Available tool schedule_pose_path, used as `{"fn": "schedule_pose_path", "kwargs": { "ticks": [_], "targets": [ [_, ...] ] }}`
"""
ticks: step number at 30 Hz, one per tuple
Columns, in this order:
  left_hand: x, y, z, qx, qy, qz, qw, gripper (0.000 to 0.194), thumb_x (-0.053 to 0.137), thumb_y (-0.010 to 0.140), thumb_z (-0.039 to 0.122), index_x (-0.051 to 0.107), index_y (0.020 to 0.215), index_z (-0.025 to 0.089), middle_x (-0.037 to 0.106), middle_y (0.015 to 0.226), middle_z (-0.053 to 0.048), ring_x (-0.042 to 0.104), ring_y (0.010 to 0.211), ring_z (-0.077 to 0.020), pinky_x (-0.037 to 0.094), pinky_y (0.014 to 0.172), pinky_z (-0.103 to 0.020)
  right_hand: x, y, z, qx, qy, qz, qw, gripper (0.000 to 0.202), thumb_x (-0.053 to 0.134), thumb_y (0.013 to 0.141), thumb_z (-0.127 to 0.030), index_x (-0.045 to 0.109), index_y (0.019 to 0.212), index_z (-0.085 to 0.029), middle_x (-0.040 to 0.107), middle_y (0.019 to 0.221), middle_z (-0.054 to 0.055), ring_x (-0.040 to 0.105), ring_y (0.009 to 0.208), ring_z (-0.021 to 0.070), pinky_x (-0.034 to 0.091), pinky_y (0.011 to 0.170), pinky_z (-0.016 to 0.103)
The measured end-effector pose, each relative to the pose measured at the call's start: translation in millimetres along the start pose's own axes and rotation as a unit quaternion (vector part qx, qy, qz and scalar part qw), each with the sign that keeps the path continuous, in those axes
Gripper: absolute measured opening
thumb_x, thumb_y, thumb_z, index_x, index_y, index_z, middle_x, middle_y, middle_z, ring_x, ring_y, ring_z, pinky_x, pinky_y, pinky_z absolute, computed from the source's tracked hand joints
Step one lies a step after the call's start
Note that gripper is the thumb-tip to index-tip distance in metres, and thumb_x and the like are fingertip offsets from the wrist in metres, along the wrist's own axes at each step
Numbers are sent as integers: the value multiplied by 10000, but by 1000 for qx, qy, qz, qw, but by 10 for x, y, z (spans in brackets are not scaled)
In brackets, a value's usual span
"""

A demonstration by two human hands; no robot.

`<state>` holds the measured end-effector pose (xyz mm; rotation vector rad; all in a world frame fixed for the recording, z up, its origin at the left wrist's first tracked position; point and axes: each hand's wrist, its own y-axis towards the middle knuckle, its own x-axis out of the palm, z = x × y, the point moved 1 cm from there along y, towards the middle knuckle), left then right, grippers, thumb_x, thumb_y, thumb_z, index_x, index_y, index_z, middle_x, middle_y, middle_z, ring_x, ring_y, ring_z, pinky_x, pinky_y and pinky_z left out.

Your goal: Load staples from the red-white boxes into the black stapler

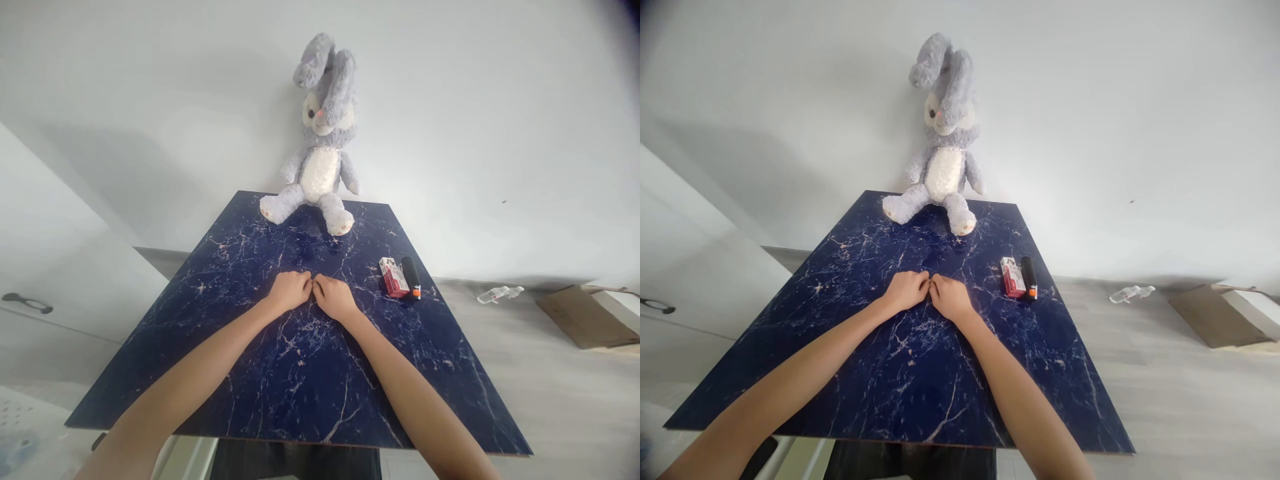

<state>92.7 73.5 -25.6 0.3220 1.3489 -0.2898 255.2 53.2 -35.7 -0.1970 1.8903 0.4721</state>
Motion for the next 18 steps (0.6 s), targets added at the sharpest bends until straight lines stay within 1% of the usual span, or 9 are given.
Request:
{"fn": "schedule_pose_path", "kwargs": {
  "ticks": [7,12,18],
  "targets": [
    [-15,-9,4,10,10,6,1000,298,386,988,324,657,950,206,708,810,-95,688,755,-275,467,692,-357,1,1,-1,2,2,0,1000,243,387,1026,-278,593,916,-210,707,890,47,614,735,168,329,659,266],
    [1,-12,-2,8,16,8,1000,298,388,988,330,658,966,206,709,829,-98,687,771,-273,467,716,-358,4,-1,8,-2,-2,3,1000,234,393,1028,-281,590,923,-208,710,905,46,613,737,165,324,659,267],
    [15,-9,-12,9,9,9,1000,303,383,989,335,657,953,209,705,814,-93,685,763,-271,462,717,-356,13,-1,15,-12,-14,10,1000,236,388,1029,-276,578,905,-209,704,875,29,613,720,160,310,640,273]
  ]
}}
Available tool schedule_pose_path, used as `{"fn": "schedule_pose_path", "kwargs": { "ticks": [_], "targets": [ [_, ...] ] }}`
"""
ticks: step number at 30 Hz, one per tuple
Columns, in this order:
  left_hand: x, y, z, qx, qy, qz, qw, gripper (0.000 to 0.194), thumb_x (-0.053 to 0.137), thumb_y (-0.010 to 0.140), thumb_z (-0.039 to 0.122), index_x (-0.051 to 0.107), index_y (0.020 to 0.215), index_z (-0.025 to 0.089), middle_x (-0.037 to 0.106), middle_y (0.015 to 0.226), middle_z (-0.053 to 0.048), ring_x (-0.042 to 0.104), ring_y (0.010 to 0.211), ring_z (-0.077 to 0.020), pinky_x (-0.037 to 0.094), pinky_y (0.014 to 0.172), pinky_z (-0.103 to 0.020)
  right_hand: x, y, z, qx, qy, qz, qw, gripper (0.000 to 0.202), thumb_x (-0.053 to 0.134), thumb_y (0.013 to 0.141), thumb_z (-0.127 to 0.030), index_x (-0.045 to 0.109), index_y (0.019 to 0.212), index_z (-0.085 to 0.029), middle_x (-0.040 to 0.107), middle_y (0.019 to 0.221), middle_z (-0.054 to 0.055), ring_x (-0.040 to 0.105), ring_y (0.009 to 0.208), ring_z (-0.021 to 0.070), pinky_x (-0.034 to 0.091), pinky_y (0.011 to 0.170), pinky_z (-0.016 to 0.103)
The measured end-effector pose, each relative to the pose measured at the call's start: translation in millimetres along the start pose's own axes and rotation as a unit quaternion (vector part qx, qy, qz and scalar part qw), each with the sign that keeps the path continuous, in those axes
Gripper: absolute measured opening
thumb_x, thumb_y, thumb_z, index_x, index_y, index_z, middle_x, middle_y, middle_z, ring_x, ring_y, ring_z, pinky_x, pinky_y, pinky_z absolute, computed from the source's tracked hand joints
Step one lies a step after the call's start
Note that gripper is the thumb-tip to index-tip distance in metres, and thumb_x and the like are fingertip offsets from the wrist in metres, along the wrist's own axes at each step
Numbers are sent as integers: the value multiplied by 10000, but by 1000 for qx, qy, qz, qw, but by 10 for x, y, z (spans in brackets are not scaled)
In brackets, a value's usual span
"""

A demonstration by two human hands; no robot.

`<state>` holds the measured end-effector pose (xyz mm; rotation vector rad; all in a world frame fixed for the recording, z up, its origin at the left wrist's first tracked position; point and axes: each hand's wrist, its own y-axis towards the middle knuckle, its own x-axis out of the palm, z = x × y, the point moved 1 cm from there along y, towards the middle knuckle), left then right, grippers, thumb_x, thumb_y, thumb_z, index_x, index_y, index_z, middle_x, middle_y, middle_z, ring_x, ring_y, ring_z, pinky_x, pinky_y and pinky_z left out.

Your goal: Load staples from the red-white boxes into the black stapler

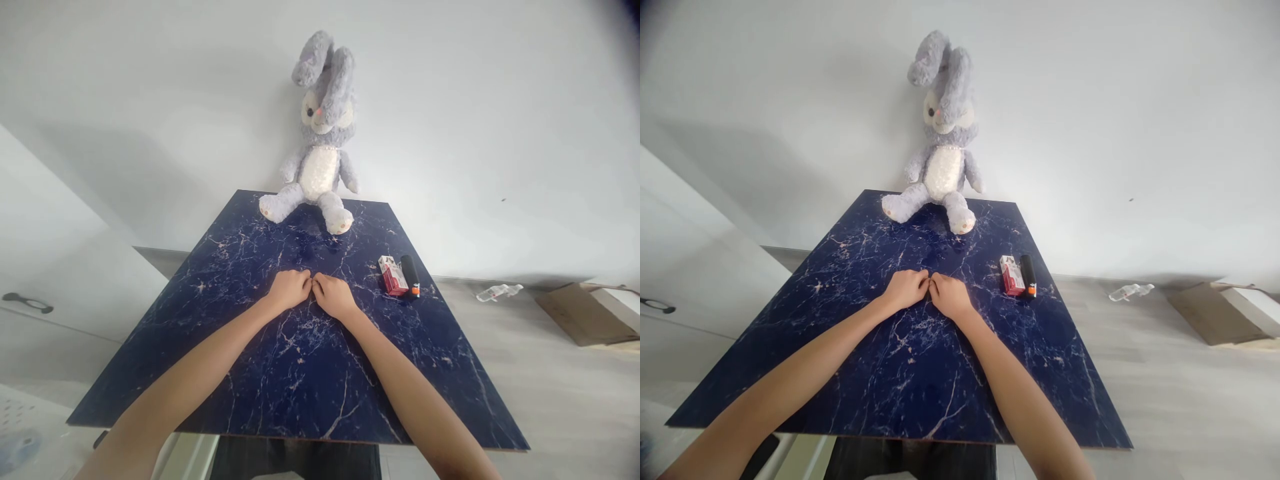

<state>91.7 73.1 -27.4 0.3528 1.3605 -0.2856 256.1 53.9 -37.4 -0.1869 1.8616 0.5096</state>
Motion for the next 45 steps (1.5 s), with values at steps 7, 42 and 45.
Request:
{"fn": "schedule_pose_path", "kwargs": {
  "ticks": [7,42,45],
  "targets": [
    [26,16,-4,2,12,3,1000,314,376,989,342,662,964,214,710,825,-95,690,775,-278,467,708,-360,0,-8,-22,8,-18,-4,1000,240,384,1029,-287,586,926,-209,710,898,42,627,743,175,314,639,281],
    [-204,-645,-950,-5,-162,124,979,306,454,978,394,683,1106,237,725,941,-64,644,936,-254,494,845,-385,-729,-370,1224,405,121,64,904,512,474,831,-625,783,947,-234,741,868,71,660,841,257,430,698,292],
    [-195,-650,-967,-5,-170,130,977,326,460,971,399,670,1155,231,727,953,-70,644,952,-259,500,872,-401,-579,-212,888,369,155,67,914,501,493,827,-632,782,926,-236,745,833,53,666,800,236,429,681,278]
  ]
}}
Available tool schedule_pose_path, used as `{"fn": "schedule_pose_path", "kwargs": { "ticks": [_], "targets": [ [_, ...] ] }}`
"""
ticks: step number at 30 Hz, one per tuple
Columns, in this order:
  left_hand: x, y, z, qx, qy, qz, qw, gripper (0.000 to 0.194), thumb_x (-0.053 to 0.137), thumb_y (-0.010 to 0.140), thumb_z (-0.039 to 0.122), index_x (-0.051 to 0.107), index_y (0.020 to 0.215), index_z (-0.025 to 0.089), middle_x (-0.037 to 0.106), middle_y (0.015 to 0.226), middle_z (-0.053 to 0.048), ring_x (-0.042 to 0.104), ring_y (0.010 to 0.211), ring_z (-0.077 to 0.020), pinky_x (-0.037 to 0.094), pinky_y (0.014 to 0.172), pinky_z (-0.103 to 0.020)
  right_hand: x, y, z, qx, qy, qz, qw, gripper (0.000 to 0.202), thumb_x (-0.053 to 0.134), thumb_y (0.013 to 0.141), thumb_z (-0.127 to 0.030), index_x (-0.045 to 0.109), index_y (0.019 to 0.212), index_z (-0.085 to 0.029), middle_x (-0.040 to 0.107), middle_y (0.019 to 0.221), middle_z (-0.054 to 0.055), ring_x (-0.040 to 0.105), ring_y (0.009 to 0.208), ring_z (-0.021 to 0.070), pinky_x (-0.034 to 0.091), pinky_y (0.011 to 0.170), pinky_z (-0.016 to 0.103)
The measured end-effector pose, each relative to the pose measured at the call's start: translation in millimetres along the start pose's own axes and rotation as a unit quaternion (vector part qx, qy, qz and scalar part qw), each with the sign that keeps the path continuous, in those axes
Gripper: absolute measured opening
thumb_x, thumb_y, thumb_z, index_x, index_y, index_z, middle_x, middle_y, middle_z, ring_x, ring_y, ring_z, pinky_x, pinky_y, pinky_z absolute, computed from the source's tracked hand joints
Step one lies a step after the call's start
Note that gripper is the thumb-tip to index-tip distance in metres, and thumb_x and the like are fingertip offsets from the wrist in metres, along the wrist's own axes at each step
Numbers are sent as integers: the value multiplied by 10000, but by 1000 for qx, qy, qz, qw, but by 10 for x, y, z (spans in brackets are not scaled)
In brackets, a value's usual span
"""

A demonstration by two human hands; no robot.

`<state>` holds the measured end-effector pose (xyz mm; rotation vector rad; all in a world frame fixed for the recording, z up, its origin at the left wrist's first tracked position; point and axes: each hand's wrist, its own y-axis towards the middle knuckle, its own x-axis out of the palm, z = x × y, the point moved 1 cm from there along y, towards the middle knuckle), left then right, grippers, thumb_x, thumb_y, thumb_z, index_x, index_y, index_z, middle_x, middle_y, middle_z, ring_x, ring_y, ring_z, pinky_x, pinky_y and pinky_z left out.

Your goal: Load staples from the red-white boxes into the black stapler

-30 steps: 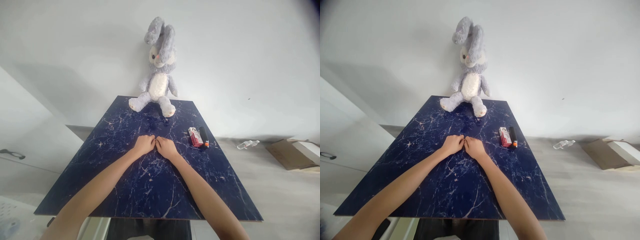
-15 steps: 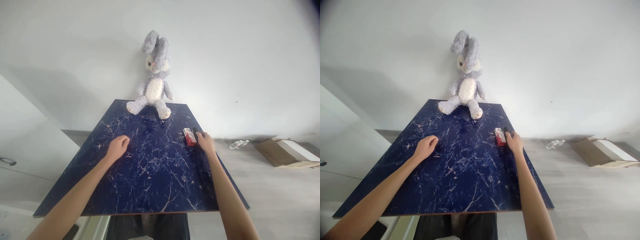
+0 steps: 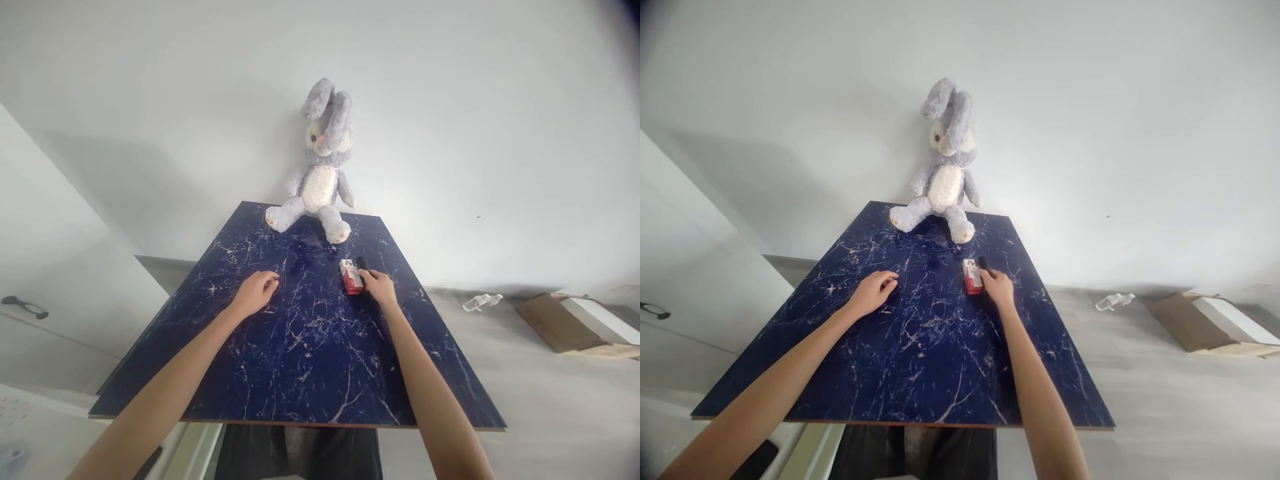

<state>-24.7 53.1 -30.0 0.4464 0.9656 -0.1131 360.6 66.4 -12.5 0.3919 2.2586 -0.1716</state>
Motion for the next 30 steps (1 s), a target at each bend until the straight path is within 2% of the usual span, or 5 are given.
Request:
{"fn": "schedule_pose_path", "kwargs": {
  "ticks": [5,10,16,22,30],
  "targets": [
    [14,6,-40,-21,-3,34,999,384,463,972,394,608,1274,205,735,990,-83,637,985,-279,489,918,-425,538,-194,-571,-42,49,-39,997,526,539,813,-669,770,968,-223,761,877,59,690,798,227,464,699,286],
    [-9,24,-150,-109,-19,150,983,558,476,973,364,399,1478,139,713,1138,-123,636,1072,-301,450,1010,-468,1146,-395,-1245,-62,62,-61,994,501,577,817,-648,747,967,-201,757,958,108,703,905,276,493,781,335],
    [-167,28,-372,-167,-55,202,964,539,457,979,407,436,1460,165,660,1262,-157,610,1178,-318,427,1052,-502,1844,-670,-1933,-111,123,-85,983,468,562,849,-635,700,873,-188,731,897,132,693,867,276,506,771,342],
    [-299,-36,-566,-195,-37,263,944,537,483,922,286,446,1446,176,565,1377,-154,509,1291,-308,386,1107,-482,1900,-425,-1967,-127,131,-9,983,439,373,972,-498,645,1046,-162,701,1075,178,664,991,295,479,881,392],
    [-372,-244,-708,-160,-77,89,980,616,516,881,282,427,1488,229,481,1500,-104,392,1389,-318,303,1164,-506,1979,-124,-1788,-325,129,-134,927,434,455,865,-162,610,1259,-260,730,1180,7,600,1165,197,416,1048,331]
  ]
}}
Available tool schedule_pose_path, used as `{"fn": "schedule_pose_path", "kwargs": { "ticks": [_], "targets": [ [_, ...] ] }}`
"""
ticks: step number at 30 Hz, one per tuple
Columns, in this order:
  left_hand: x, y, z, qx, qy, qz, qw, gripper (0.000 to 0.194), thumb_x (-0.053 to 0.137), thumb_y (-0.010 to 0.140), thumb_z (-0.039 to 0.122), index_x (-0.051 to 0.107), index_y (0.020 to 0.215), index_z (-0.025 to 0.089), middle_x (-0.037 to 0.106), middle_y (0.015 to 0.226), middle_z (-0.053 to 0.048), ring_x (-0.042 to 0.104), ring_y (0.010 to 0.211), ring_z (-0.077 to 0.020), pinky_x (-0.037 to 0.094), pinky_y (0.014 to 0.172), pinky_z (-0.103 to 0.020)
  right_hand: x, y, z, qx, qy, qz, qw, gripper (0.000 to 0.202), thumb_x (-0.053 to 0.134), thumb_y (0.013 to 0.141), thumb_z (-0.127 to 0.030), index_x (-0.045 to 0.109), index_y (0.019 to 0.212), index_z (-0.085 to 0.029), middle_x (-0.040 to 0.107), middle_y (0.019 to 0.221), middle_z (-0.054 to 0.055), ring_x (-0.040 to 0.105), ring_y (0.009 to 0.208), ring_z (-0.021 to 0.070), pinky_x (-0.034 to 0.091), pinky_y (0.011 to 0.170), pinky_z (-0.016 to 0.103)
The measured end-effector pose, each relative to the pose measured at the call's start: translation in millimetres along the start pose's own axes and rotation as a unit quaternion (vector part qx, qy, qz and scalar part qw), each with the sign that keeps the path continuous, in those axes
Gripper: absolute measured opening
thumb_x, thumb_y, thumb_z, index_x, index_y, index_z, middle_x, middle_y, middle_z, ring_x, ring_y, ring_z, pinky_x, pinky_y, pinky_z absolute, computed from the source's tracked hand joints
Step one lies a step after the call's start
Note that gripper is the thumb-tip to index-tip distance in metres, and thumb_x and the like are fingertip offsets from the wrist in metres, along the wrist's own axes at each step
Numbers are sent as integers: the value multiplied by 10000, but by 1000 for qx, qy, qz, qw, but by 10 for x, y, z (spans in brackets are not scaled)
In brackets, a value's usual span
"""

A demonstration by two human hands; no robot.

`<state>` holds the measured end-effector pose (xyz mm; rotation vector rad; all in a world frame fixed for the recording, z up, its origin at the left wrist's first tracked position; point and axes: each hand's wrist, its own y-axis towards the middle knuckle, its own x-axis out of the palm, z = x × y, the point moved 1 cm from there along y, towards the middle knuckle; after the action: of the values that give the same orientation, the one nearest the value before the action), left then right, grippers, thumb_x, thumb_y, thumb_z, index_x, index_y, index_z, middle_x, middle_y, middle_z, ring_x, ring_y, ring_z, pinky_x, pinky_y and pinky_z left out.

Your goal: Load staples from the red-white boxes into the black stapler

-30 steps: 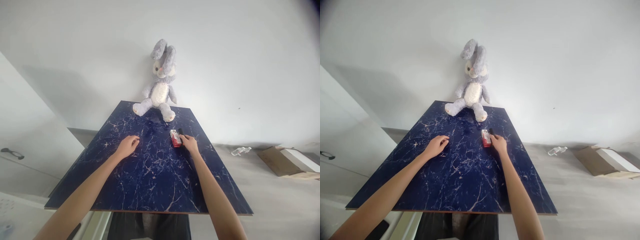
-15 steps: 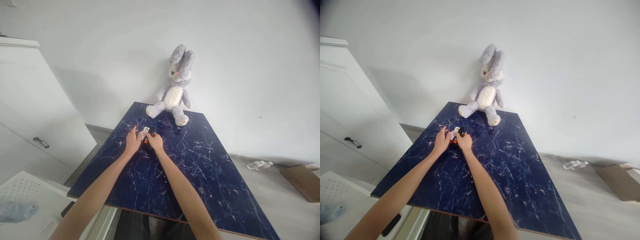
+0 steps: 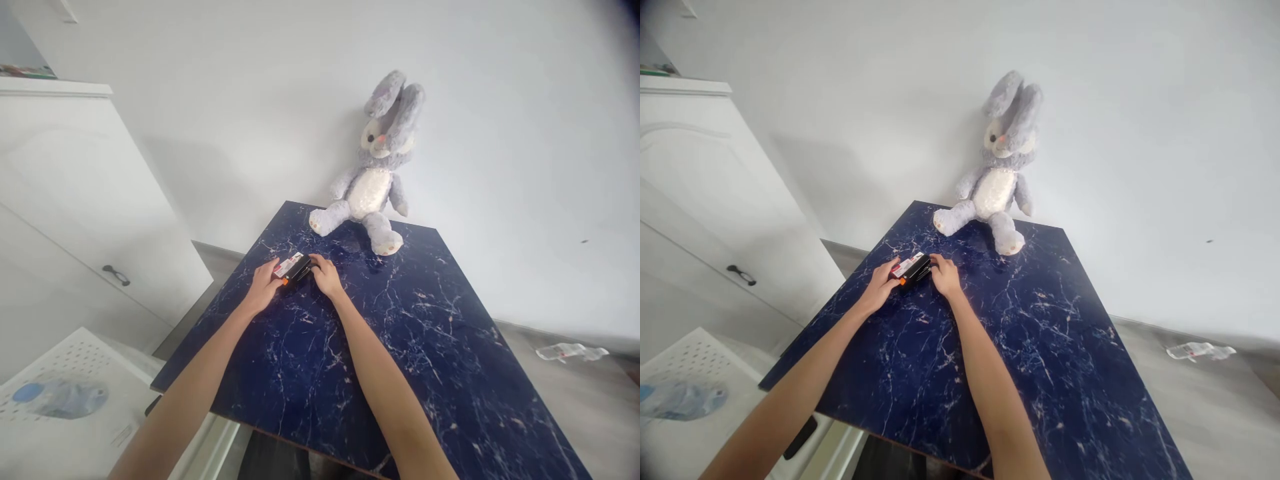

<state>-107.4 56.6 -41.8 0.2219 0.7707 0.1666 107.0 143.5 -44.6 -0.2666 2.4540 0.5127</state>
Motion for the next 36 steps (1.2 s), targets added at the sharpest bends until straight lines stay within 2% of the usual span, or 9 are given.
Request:
{"fn": "schedule_pose_path", "kwargs": {
  "ticks": [5,9,12,22,26,28,31,34,36],
  "targets": [
    [-157,37,-131,-5,26,-76,997,701,549,912,537,395,1521,226,452,1531,-146,332,1441,-364,303,1153,-531,55,2,72,0,29,-25,999,564,443,810,-105,555,1338,-266,718,1197,8,613,1163,195,430,1068,357],
    [-201,94,-189,-18,45,-97,994,790,557,873,660,415,1514,221,463,1524,-167,312,1453,-397,306,1142,-553,30,23,126,41,90,62,993,603,388,785,-94,515,1366,-191,657,1296,78,613,1176,180,455,1049,336],
    [-210,108,-195,-25,44,-101,994,804,555,864,683,422,1511,225,448,1540,-161,309,1461,-391,289,1156,-549,23,29,137,56,99,79,990,597,381,787,-112,519,1364,-183,626,1340,91,601,1200,184,459,1047,330],
    [-240,118,-146,-17,27,-81,996,829,637,812,654,475,1481,192,492,1505,-180,432,1400,-374,349,1127,-535,-4,-8,117,52,30,97,993,523,383,829,-141,563,1318,-170,614,1334,100,557,1223,223,419,1076,370],
    [-243,128,-76,-5,29,-43,999,599,526,908,600,626,1342,199,631,1364,-146,554,1285,-341,399,1089,-497,-1,-27,31,-14,-54,74,996,422,384,832,-93,689,1110,-181,581,1364,110,475,1318,236,346,1129,400],
    [-245,128,-24,10,40,-31,999,494,479,944,567,709,1205,216,695,1262,-121,613,1194,-320,419,1067,-476,21,-51,-18,-30,-112,53,992,421,411,831,-78,699,1119,-182,545,1409,121,447,1333,269,343,1119,433],
    [-260,113,51,45,60,-19,997,400,521,932,534,754,1049,231,734,1155,-94,655,1083,-297,452,1025,-453,55,-96,-81,-37,-181,44,982,447,452,831,-73,680,1198,-190,530,1426,127,443,1285,321,372,1068,466],
    [-282,93,69,20,56,19,998,358,597,886,508,740,1068,235,740,1103,-86,668,1023,-290,507,938,-429,64,-130,-126,-45,-210,56,975,425,462,849,-86,681,1195,-199,570,1372,124,453,1222,334,391,1029,471],
    [-285,92,42,-18,7,52,998,343,610,879,486,720,1094,241,743,1084,-71,683,983,-270,537,883,-399,59,-143,-144,-48,-219,57,973,412,466,854,-94,686,1185,-201,581,1356,125,457,1203,335,396,1018,476]
  ]
}}
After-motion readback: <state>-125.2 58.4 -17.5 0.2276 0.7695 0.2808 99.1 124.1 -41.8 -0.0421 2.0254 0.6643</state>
